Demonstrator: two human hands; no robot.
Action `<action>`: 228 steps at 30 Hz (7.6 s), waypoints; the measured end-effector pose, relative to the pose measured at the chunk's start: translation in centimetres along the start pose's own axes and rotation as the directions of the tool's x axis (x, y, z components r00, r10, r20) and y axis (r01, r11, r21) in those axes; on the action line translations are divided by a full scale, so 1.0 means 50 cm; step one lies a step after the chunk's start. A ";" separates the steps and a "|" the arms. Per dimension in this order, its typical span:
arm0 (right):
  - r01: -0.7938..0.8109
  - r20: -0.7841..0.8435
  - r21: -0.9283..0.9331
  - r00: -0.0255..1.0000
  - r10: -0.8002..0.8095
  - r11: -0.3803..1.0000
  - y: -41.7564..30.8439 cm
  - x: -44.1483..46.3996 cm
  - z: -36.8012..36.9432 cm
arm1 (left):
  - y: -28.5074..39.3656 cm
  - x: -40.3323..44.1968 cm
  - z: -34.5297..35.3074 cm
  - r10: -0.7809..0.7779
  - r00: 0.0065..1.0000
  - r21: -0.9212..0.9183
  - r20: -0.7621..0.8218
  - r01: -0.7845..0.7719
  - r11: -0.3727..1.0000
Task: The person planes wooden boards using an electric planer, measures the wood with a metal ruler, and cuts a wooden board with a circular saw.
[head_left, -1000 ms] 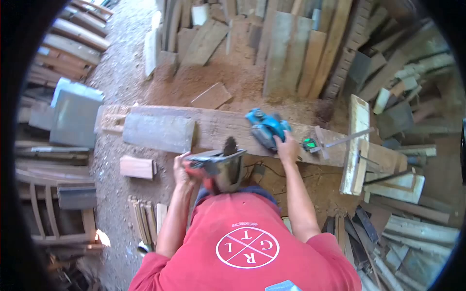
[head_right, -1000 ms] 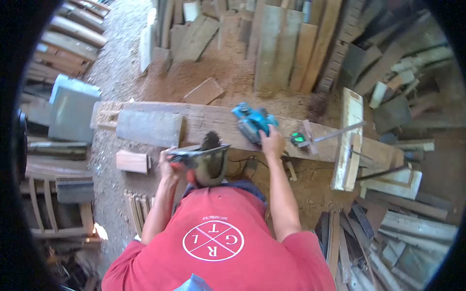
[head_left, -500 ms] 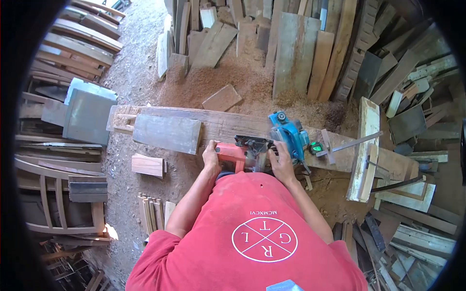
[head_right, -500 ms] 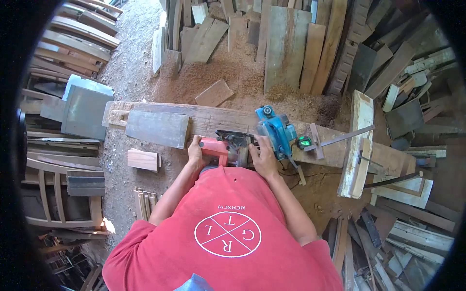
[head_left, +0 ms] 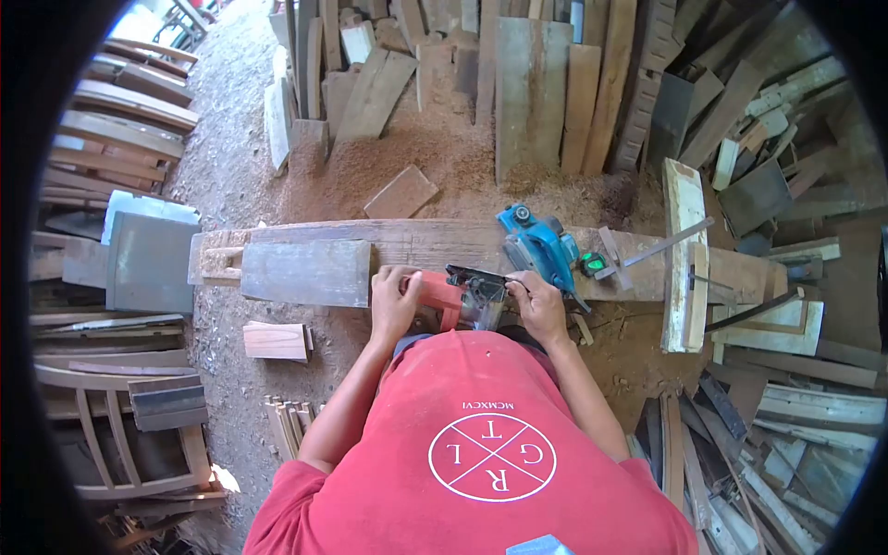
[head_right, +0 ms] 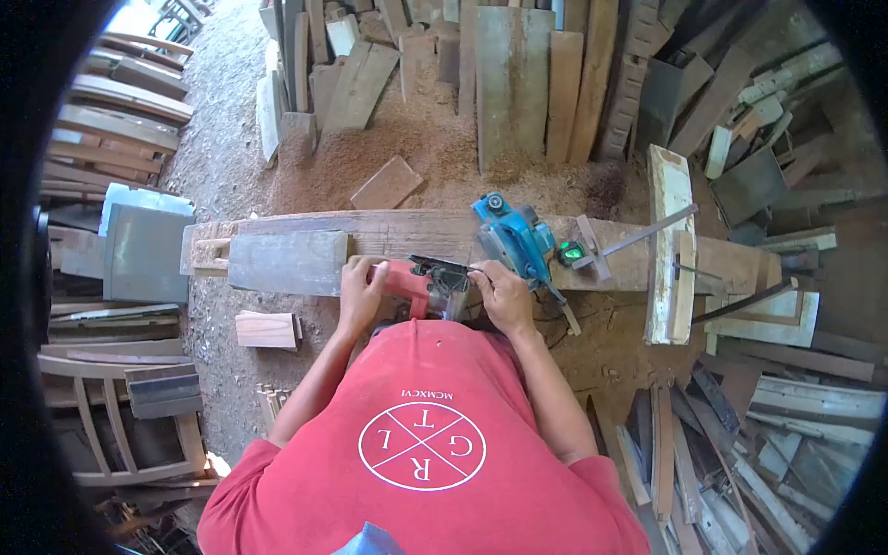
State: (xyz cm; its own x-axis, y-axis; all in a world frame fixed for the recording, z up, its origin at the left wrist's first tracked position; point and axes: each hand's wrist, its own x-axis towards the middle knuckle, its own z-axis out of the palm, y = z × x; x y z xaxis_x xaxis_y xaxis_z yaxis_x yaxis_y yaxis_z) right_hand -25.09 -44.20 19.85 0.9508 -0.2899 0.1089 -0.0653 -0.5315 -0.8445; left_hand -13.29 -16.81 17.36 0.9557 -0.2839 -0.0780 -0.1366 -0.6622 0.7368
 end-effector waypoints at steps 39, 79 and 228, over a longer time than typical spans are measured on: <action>0.032 0.236 0.174 0.969 -0.073 0.984 0.030 0.013 -0.046 | 0.075 0.010 -0.006 0.074 0.917 -0.479 0.391 0.135 0.867; -0.892 -0.517 -0.343 0.441 0.733 0.295 0.723 -0.250 -0.728 | 0.284 0.016 0.077 0.236 0.875 -0.186 0.423 -0.172 0.967; 0.070 -0.103 -0.107 0.991 -0.081 0.992 0.014 0.018 -0.009 | -0.049 0.099 -0.046 0.382 0.862 0.231 0.333 -0.467 0.853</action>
State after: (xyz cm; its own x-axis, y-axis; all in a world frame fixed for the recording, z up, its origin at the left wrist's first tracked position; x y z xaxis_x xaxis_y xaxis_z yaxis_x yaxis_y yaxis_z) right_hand -24.42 -45.16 19.59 0.9168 -0.3261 0.2305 -0.0305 -0.6326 -0.7739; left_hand -7.64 -14.99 16.69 0.6852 -0.7283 -0.0097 -0.6231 -0.5931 0.5099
